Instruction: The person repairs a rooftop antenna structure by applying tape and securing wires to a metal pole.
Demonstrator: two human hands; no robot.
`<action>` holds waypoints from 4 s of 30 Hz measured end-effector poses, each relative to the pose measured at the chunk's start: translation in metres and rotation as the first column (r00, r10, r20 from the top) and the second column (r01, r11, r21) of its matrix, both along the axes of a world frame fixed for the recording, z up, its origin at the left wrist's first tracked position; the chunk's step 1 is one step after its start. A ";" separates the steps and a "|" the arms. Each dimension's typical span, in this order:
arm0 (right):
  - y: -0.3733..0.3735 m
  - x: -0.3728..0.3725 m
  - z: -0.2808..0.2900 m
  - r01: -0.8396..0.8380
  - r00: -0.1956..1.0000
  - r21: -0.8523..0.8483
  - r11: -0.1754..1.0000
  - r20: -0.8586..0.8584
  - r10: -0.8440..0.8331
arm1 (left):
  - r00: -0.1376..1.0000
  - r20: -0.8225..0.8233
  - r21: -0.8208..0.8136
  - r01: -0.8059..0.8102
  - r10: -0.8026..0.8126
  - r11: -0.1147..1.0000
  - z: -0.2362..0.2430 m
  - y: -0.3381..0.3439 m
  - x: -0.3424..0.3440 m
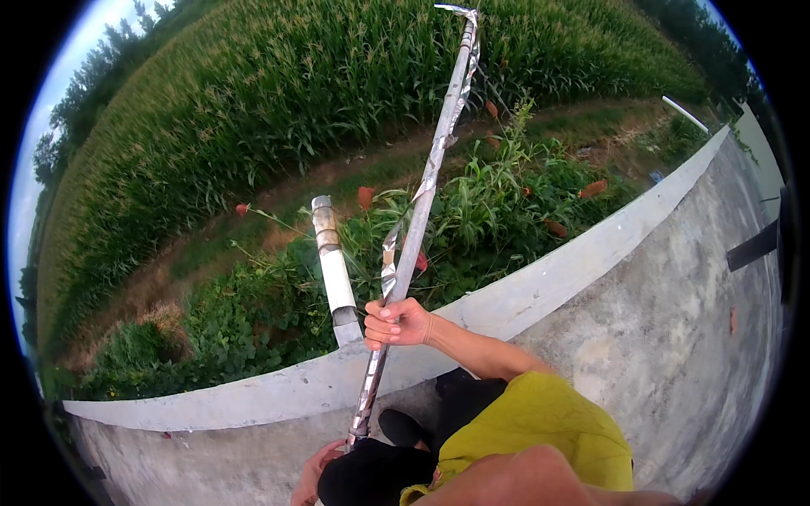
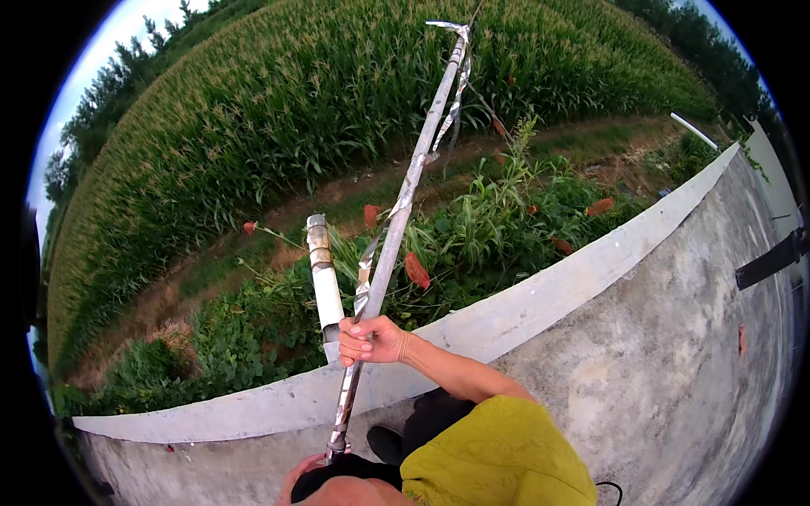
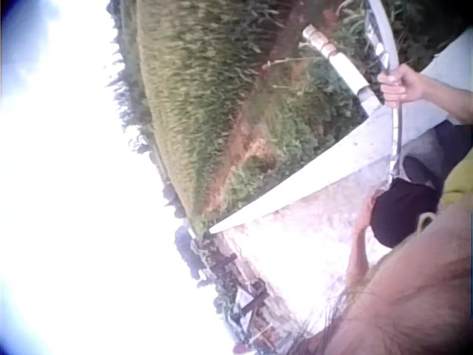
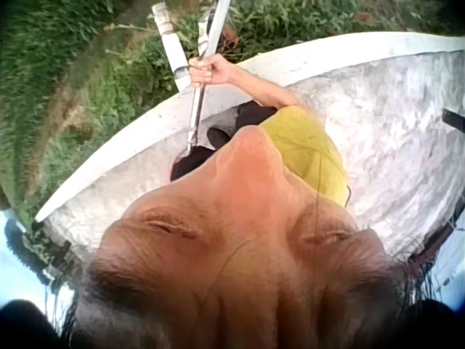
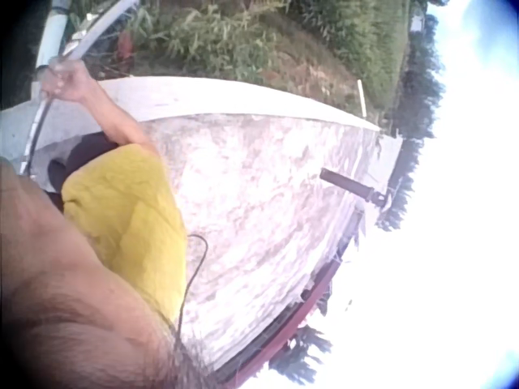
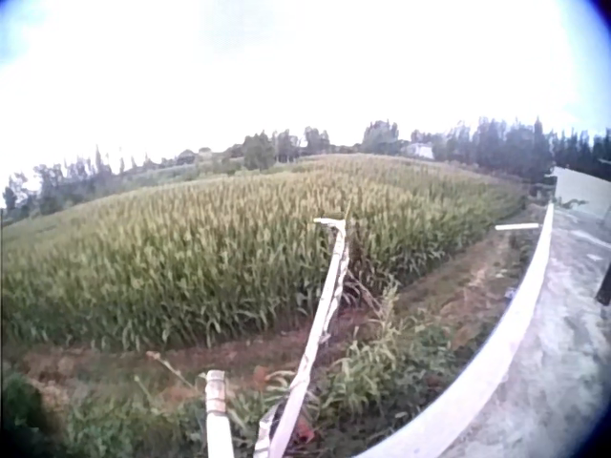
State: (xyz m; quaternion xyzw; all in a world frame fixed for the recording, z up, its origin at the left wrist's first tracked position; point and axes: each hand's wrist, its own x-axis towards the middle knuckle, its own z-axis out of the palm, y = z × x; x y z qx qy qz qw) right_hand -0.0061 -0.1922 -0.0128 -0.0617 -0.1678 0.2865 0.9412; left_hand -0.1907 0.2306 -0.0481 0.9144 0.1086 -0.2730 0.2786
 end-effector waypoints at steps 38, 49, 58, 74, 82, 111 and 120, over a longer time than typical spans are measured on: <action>0.053 -0.083 -0.043 0.263 0.961 -0.952 0.160 0.243 -0.136 | 0.955 0.002 -0.642 0.228 -0.296 0.732 0.043 -0.355 0.280; -0.210 0.087 0.034 0.267 0.590 -0.716 -0.645 0.651 -0.479 | 0.944 -0.279 -0.720 -0.083 -0.176 0.689 0.032 -0.334 0.237; -0.213 0.143 -0.017 0.234 0.588 -0.719 -0.654 0.641 -0.494 | 0.962 -0.254 -0.665 -0.099 -0.100 0.741 0.034 -0.332 0.240; -0.317 0.100 -0.005 0.002 0.196 -0.731 -0.682 0.669 -0.717 | 0.988 -0.152 -0.599 -0.071 -0.026 0.797 0.068 -0.243 0.228; -0.303 0.110 0.017 -0.169 0.521 -0.715 -0.679 0.520 -0.677 | 0.994 0.109 -0.244 0.000 0.028 0.970 0.106 -0.118 0.169; -0.177 0.138 0.086 0.616 0.434 -0.783 -0.082 0.424 -0.795 | 0.869 0.468 0.383 -0.037 -0.159 0.923 0.058 -0.028 0.032; -0.093 0.069 0.078 0.474 0.789 -0.565 -0.675 0.613 0.040 | 0.822 0.569 0.322 -0.201 -0.019 0.925 0.046 -0.019 0.027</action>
